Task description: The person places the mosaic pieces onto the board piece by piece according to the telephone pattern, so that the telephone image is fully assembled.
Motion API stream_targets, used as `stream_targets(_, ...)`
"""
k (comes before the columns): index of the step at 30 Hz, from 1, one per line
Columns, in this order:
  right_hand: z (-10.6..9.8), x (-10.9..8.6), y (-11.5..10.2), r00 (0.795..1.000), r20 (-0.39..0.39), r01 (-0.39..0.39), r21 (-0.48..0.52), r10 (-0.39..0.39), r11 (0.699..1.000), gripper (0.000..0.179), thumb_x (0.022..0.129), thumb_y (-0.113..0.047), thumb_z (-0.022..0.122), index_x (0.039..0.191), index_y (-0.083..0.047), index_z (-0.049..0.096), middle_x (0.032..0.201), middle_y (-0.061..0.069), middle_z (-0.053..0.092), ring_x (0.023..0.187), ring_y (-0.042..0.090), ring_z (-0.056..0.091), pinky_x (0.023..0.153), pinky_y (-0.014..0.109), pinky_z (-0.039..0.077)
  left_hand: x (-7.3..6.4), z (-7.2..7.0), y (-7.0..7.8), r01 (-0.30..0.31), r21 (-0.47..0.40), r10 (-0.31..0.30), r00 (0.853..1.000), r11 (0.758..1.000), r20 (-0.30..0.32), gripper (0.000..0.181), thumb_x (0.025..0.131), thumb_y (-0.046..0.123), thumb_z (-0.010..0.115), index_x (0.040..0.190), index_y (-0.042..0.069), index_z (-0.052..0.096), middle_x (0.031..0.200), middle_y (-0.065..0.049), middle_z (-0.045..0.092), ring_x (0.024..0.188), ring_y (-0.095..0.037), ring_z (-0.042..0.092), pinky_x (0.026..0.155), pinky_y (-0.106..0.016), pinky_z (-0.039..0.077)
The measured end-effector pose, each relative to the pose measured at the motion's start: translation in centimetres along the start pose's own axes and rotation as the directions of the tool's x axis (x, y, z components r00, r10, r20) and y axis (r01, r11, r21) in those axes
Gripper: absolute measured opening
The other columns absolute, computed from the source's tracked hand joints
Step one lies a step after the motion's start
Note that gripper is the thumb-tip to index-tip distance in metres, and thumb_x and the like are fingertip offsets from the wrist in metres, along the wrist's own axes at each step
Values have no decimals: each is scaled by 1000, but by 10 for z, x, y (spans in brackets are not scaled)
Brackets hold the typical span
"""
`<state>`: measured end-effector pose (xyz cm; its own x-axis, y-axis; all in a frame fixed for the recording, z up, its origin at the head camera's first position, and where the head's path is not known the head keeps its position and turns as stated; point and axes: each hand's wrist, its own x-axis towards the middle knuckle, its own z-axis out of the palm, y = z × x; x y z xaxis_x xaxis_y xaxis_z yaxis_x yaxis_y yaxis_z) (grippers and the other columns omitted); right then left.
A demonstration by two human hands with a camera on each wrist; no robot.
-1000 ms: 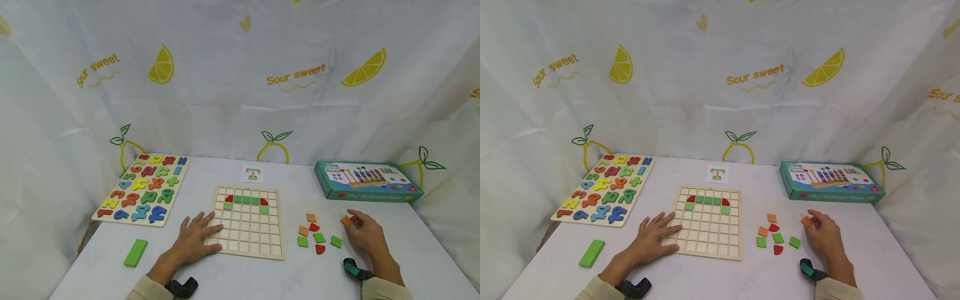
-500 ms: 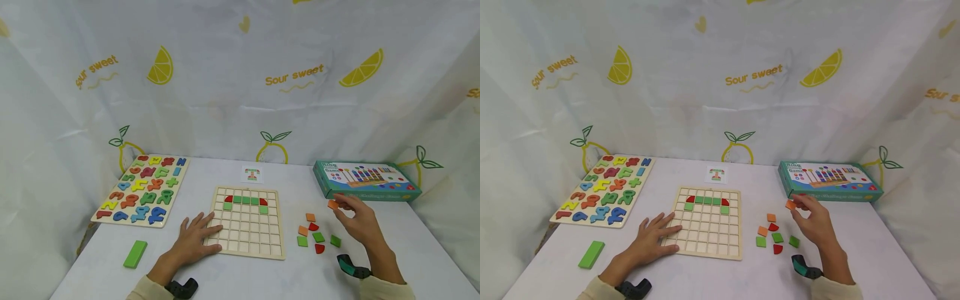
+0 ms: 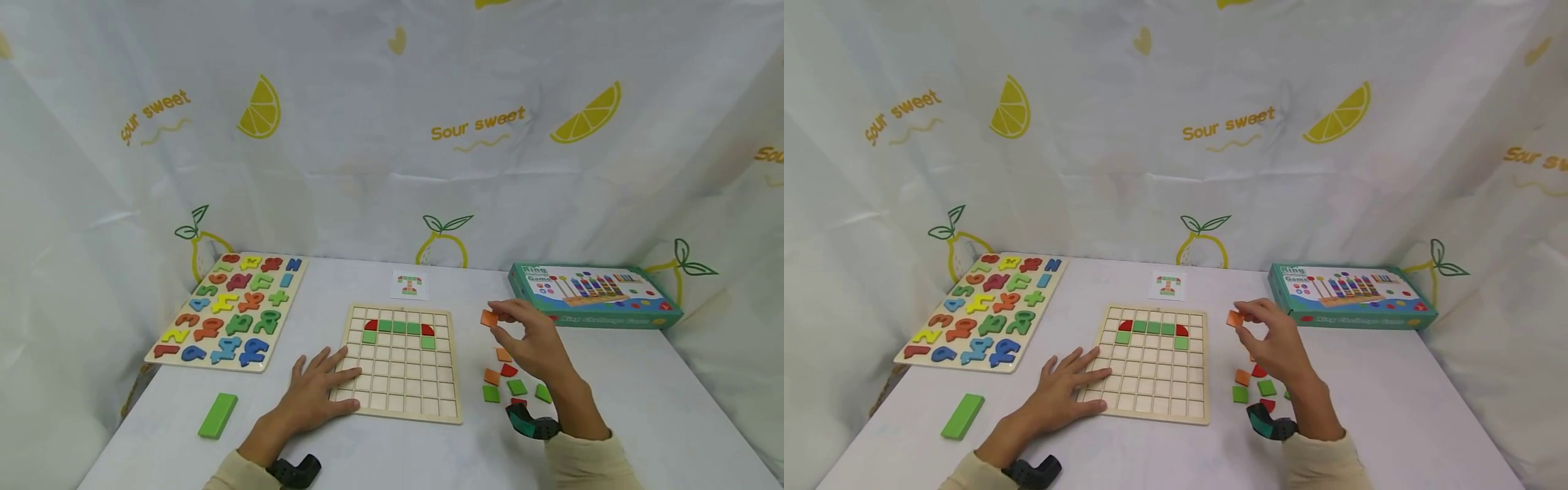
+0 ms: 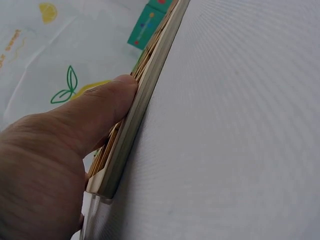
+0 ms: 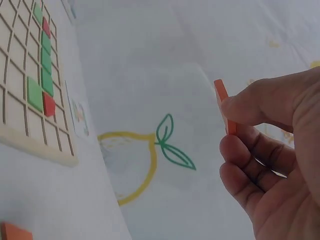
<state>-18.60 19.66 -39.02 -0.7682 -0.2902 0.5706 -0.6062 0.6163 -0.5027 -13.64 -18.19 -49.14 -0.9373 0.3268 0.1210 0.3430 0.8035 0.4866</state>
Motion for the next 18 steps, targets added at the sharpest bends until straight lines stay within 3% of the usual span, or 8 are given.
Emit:
stream_targets(3,13,9,-4,999,14,33,37,-33,999,40,78,9,74,116,0,66,107,5,65,94,20,59,81,16,45,-1,-1,0,-1,-5,1,1000,1000,-3,60,79,59,69,130,27,64,152,-3,36,141,-36,20,105,-66,2)
stream_targets(9,46,23,-11,997,32,70,126,-75,990,37,79,7,74,115,-1,67,103,3,65,91,20,59,79,43,51,-1,-2,0,-4,-8,4,1000,1000,-5,59,79,58,69,129,27,64,152,-3,37,141,-36,20,105,-67,2)
stream_targets(18,95,30,-16,993,112,11,263,-42,965,37,81,8,70,117,2,66,100,6,64,91,29,60,79,50,50,0,0,-1,-4,-16,4,1000,1000,-3,59,79,59,69,129,28,65,152,-2,37,141,-36,20,105,-66,1)
